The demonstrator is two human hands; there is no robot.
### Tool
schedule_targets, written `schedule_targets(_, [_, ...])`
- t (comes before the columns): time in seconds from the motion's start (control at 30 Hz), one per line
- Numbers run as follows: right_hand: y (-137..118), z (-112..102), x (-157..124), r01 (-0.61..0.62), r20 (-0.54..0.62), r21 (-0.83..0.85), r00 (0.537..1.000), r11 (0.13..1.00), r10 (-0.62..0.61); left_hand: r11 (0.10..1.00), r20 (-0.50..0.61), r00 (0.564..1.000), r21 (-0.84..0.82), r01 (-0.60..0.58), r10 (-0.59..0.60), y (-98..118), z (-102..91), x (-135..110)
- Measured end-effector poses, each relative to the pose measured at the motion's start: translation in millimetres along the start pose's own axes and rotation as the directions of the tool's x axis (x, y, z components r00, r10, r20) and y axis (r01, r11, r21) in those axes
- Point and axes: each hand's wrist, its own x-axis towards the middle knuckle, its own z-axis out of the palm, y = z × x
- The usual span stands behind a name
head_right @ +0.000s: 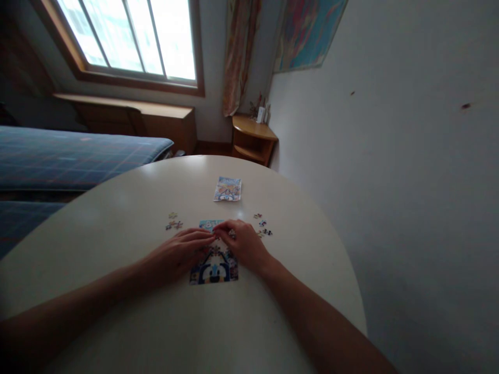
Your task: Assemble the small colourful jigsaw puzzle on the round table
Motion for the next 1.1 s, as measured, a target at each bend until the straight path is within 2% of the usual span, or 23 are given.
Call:
schedule_targets(0.17, [2,-2,-2,0.08,0.044,0.013,0.996,0.997,-0.08,1.0,-0.002,1.0,-0.008,-0.013,0.013,1,-1.4,0])
schedule_targets(0.37, [7,-5,-1,0.01,0.022,-0.078,1.0,0.997,-0.008,0.997,-0.029,0.998,0.055,0.063,-0.061,0,-5.2,-1])
schedule_targets(0.47, [6,-6,0,0.012,0.019,-0.143,1.0,0.99,-0.01,0.988,-0.049,0.995,0.12,0.097,-0.091,-2,-4.6,-2])
schedule_targets(0.7, [4,-4,0,0.067,0.052,-0.262,0.997,0.963,-0.055,0.978,-0.004,1.0,0.206,0.025,-0.025,-3,-2.2,-4])
schedule_targets(1.1, [12,-6,-2,0.114,0.041,-0.318,0.993,0.941,-0.107,0.957,0.079,0.996,0.282,-0.064,0.043,5,-9.9,-1])
